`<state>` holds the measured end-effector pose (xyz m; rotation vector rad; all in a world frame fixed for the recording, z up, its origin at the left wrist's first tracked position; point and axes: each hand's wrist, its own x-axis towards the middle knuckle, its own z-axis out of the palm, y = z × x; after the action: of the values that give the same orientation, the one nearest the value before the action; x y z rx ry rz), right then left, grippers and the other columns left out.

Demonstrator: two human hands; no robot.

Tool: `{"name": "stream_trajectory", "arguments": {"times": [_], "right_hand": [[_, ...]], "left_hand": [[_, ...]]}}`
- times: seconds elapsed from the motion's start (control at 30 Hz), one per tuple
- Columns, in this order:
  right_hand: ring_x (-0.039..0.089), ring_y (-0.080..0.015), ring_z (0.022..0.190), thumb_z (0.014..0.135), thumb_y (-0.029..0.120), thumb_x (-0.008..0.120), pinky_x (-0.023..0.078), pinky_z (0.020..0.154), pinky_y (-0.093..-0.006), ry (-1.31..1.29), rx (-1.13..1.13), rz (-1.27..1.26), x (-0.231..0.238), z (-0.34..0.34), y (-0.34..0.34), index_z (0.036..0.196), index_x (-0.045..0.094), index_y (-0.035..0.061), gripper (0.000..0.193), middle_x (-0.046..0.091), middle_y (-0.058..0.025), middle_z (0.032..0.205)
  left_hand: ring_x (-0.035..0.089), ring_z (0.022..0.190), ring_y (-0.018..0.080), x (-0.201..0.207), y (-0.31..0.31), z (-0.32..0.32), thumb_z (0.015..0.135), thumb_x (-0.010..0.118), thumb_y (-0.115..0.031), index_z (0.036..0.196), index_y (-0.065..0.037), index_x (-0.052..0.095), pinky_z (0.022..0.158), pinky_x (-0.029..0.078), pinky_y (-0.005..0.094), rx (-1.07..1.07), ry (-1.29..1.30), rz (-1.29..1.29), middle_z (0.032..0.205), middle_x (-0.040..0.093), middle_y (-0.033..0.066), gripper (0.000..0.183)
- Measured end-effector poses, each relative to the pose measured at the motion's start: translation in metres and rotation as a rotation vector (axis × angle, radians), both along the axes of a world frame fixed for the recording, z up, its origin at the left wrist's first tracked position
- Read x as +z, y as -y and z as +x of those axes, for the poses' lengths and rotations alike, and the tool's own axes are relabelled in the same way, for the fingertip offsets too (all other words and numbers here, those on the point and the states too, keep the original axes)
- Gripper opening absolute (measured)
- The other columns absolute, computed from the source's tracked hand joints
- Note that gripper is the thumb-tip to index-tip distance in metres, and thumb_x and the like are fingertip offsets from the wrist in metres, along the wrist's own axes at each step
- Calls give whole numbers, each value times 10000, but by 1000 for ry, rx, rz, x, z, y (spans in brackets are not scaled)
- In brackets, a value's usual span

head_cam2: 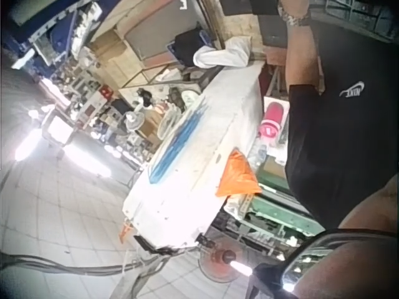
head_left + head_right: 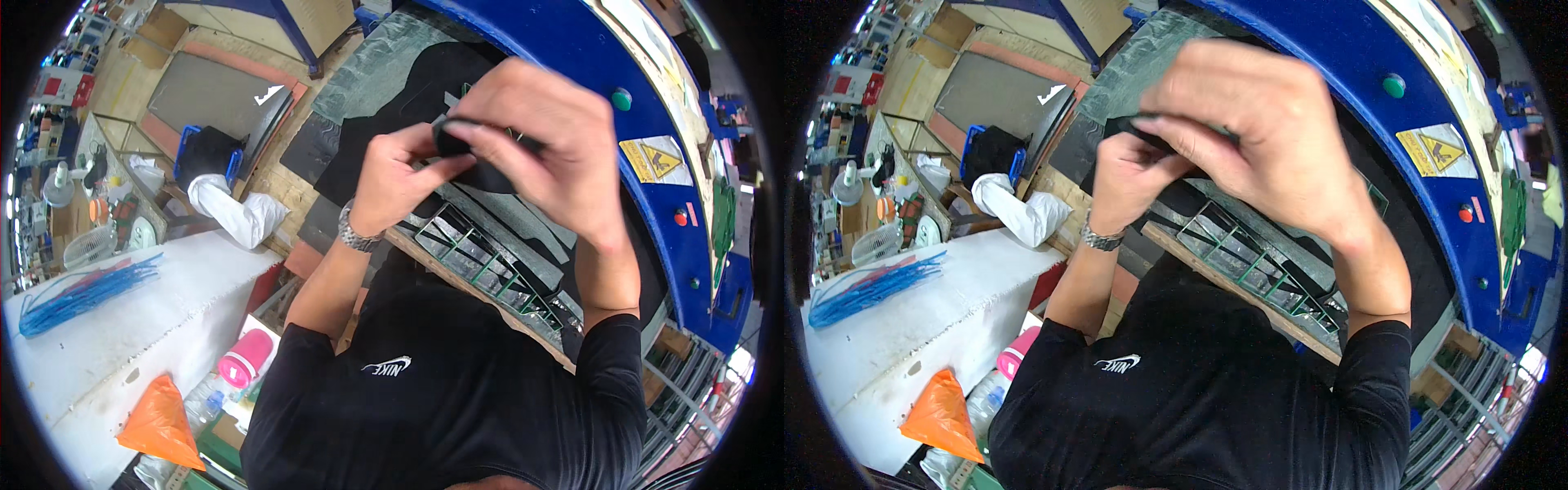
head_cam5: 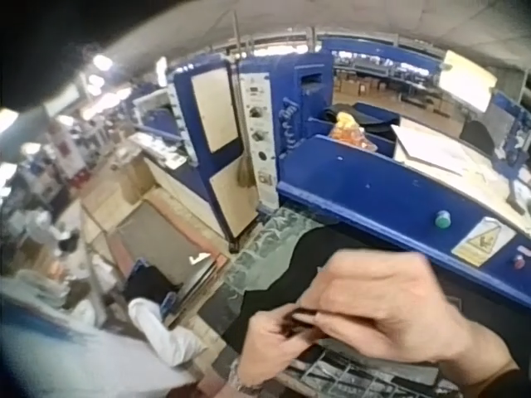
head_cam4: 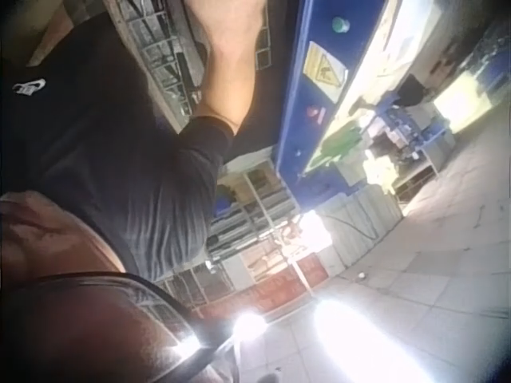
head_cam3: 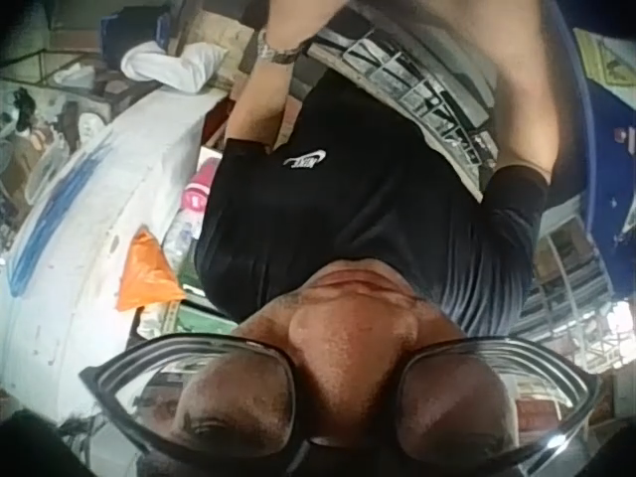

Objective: Positioning metal templates on a fabric sheet and using an industrial press machine to cut out shoe components.

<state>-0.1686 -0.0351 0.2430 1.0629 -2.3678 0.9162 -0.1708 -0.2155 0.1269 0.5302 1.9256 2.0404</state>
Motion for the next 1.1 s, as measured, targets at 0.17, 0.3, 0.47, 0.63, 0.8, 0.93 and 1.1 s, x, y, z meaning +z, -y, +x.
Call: {"name": "stream_trajectory", "arguments": {"times": [0.17,0.3,0.47,0.63,0.8,0.93,1.1], "right_hand": [[662,-194,676,813,51,742,517,619,-304,216,-447,24,66,0,37,839,715,-39,98,688,-144,765],[635,-183,621,771,-46,749,480,531,-274,19,-210,59,36,-16,43,797,691,-55,64,673,-126,756],[639,-216,643,782,-24,750,512,556,-303,103,-210,77,52,-21,67,883,700,-20,112,656,-113,767],[610,-155,640,839,44,748,484,547,-259,-493,-44,60,38,-52,73,934,670,1,130,633,-71,756],[581,-96,636,899,85,721,471,557,-242,-168,-475,-117,55,-60,54,943,660,-7,119,632,-25,747],[589,-82,650,924,121,707,479,578,-250,209,-416,-282,-25,-124,-35,941,677,-4,129,648,-10,767],[676,-122,727,957,152,676,516,618,-253,845,-516,-344,-191,-163,-64,1023,695,33,137,691,-37,879]], "left_hand": [[676,1024,173,-56,-9,3,841,771,-88,1185,8,667,917,509,302,-91,-119,69,1132,713,111,372],[598,1247,223,-78,-3,16,758,873,-250,1440,23,456,1023,467,341,128,-104,128,1376,602,164,844],[603,1244,234,-60,-24,8,748,880,-278,1420,26,469,1006,475,347,94,-110,104,1337,622,184,845],[620,635,217,-65,-41,-8,851,794,-218,1022,19,680,624,487,344,263,-128,93,824,717,150,314],[593,626,72,-72,4,1,894,764,-221,991,44,711,594,493,290,-42,-31,-41,733,704,48,287],[612,887,53,-96,90,12,904,746,-150,1140,34,682,793,518,252,-132,213,-83,1002,716,10,306],[625,898,73,-128,198,31,896,744,-115,1149,35,680,802,515,249,-33,506,-133,1007,707,9,301]]}}
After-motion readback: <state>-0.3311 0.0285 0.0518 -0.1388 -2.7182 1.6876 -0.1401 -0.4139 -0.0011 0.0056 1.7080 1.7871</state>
